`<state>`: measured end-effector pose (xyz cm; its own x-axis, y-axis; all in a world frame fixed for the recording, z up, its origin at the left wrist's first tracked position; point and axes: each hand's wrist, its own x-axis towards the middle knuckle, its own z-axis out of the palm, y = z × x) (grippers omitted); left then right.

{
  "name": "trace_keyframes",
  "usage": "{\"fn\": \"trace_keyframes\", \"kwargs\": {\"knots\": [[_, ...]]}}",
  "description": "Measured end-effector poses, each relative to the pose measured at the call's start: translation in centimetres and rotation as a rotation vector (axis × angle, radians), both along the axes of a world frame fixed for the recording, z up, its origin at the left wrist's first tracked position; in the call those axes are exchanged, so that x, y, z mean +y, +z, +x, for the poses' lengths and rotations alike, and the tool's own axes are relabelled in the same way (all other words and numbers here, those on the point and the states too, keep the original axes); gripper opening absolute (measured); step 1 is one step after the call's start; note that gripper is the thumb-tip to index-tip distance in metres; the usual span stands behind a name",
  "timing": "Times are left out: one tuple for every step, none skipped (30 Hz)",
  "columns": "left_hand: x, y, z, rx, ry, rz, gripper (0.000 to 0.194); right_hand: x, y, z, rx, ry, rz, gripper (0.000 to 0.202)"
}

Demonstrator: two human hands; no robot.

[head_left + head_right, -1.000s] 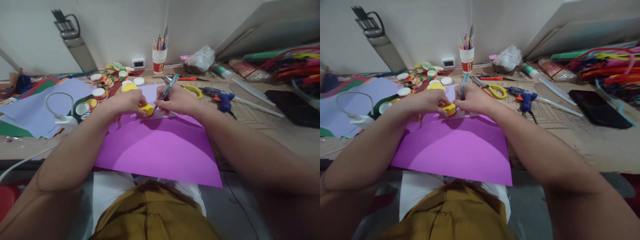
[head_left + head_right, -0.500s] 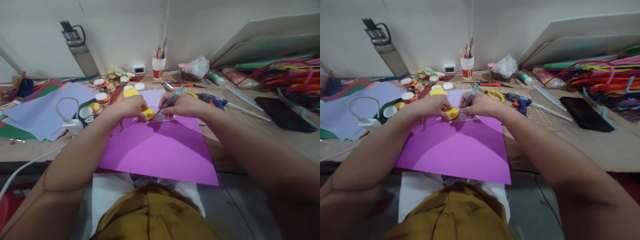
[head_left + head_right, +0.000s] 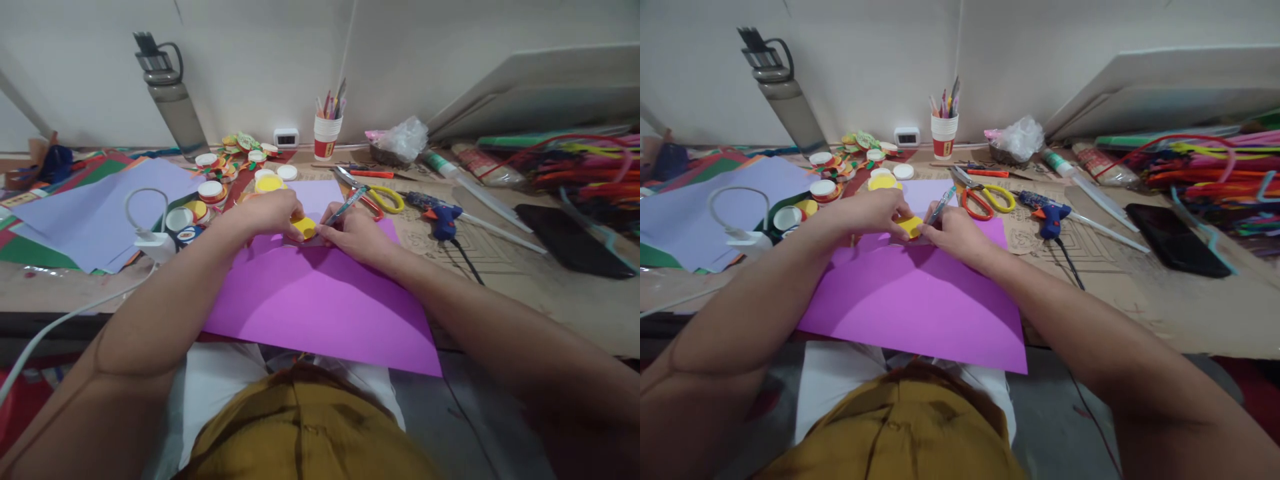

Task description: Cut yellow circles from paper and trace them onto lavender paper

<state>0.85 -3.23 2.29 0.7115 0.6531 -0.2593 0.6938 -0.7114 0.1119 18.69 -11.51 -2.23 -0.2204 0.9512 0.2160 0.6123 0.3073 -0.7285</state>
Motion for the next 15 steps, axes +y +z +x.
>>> {"fn": "trace_keyframes", "kwargs": {"knots": [[-0.02,-0.02,0.0,-0.001,0.004,-0.001,0.042,0.05,-0.03,-0.04,-0.002,0.0,0.004,0.015],[-0.03,-0.02,0.01,-0.002,0.007,-0.004,0.042,0.1,-0.08,-0.06,-0.003,0.0,0.006,0.015],[-0.05,-0.01,0.02,-0.001,0.008,-0.008,0.042,0.16,-0.16,-0.07,-0.004,-0.002,0.006,0.016],[-0.06,0.01,0.04,-0.001,0.006,-0.009,0.043,0.22,-0.25,-0.06,-0.004,-0.005,0.005,0.016],[-0.06,0.03,0.06,0.002,0.004,-0.007,0.043,0.29,-0.35,-0.03,-0.005,-0.009,0.005,0.017],[-0.07,0.06,0.07,0.006,-0.001,-0.001,0.043,0.36,-0.45,0.02,-0.003,-0.012,0.005,0.017],[-0.07,0.09,0.09,0.012,-0.005,0.007,0.042,0.43,-0.55,0.08,0.002,-0.016,0.006,0.017],[-0.08,0.12,0.11,0.016,-0.008,0.014,0.042,0.5,-0.64,0.15,0.012,-0.021,0.007,0.017],[-0.1,0.15,0.12,0.018,-0.01,0.018,0.042,0.57,-0.71,0.23,0.024,-0.025,0.007,0.016],[-0.12,0.18,0.13,0.02,-0.011,0.017,0.042,0.64,-0.77,0.3,0.036,-0.027,0.004,0.016],[-0.16,0.21,0.13,0.021,-0.01,0.015,0.041,0.7,-0.81,0.37,0.045,-0.028,0.0,0.016],[-0.19,0.24,0.13,0.021,-0.009,0.013,0.041,0.75,-0.83,0.43,0.05,-0.031,-0.003,0.017],[-0.24,0.26,0.12,0.022,-0.008,0.014,0.041,0.77,-0.85,0.48,0.05,-0.032,-0.007,0.017],[-0.28,0.29,0.12,0.024,-0.008,0.018,0.04,0.78,-0.85,0.51,0.05,-0.037,-0.009,0.018],[-0.33,0.31,0.11,0.027,-0.01,0.025,0.04,0.77,-0.85,0.53,0.05,-0.044,-0.011,0.018]]}}
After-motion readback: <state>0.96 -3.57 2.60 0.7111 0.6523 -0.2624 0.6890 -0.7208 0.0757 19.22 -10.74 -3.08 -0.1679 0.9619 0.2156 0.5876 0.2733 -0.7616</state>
